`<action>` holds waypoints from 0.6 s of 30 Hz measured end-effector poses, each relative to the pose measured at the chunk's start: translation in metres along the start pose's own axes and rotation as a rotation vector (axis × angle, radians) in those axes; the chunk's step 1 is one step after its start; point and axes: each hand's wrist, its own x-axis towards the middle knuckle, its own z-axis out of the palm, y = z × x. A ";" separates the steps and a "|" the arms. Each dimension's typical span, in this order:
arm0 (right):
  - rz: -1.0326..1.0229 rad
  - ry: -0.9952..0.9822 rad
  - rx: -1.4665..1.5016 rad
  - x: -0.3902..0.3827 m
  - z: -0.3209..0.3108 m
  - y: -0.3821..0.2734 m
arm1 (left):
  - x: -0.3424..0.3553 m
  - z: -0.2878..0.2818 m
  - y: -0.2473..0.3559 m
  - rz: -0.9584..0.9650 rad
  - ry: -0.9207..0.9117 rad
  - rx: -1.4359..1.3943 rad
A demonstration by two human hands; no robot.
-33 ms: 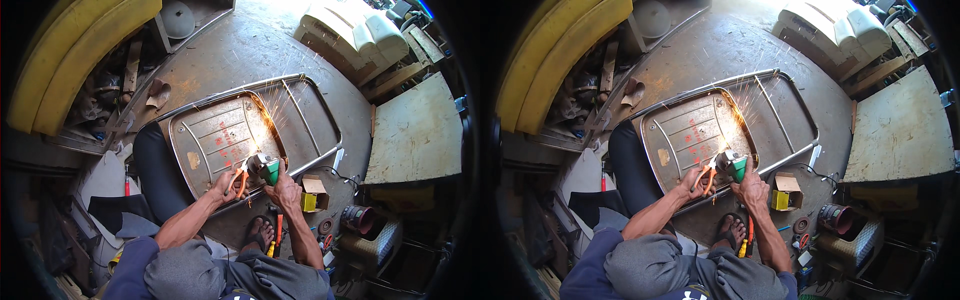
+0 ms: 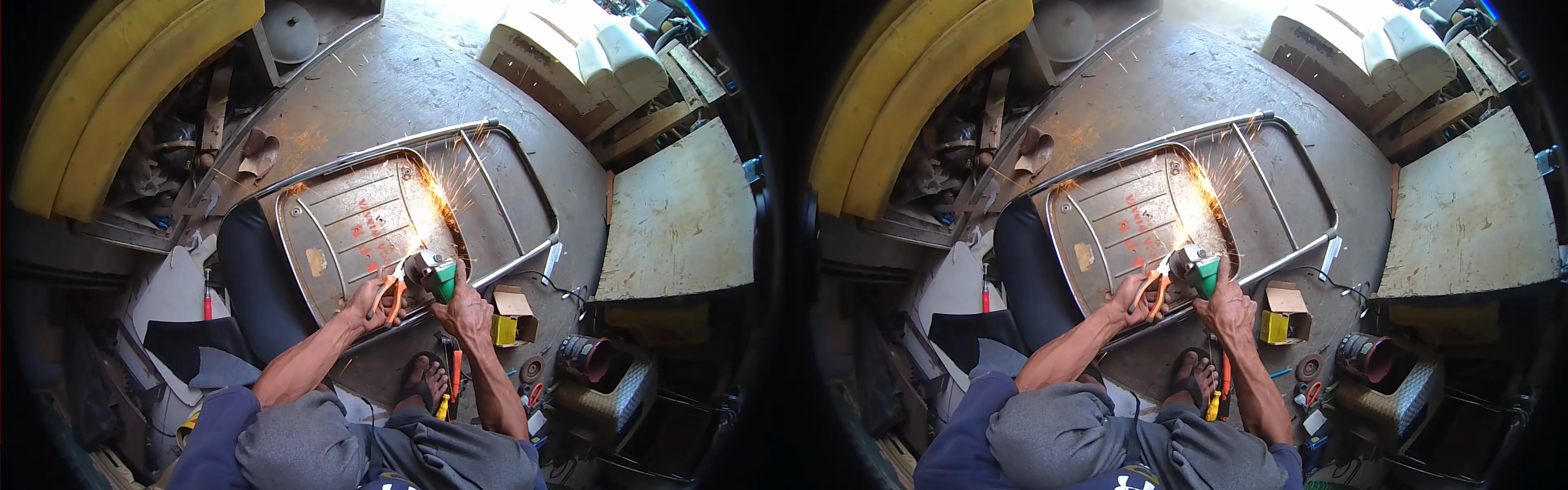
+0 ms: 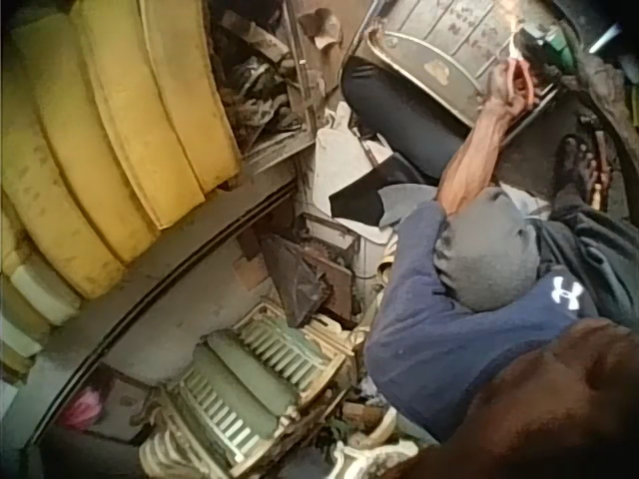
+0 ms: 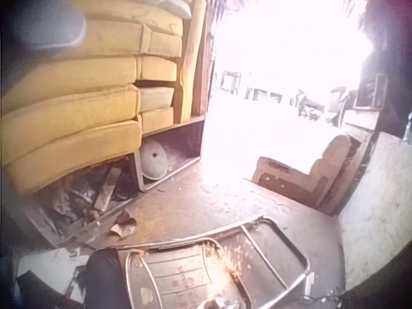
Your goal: The person uses a screwdriver and pliers to remove hardware from a metal chair frame, then uses an angle grinder to cut or smooth parts of the frame.
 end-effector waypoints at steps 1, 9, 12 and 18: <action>0.000 0.002 -0.001 0.000 -0.001 0.000 | 0.000 0.001 0.000 -0.004 -0.005 -0.002; 0.007 -0.006 -0.002 0.002 -0.001 0.001 | -0.003 0.007 0.000 0.008 0.008 0.021; 0.000 -0.008 -0.003 0.002 -0.001 0.000 | -0.004 0.007 0.001 0.013 0.012 0.026; -0.016 0.022 -0.015 0.004 0.000 0.000 | -0.005 0.009 0.000 0.011 0.031 0.044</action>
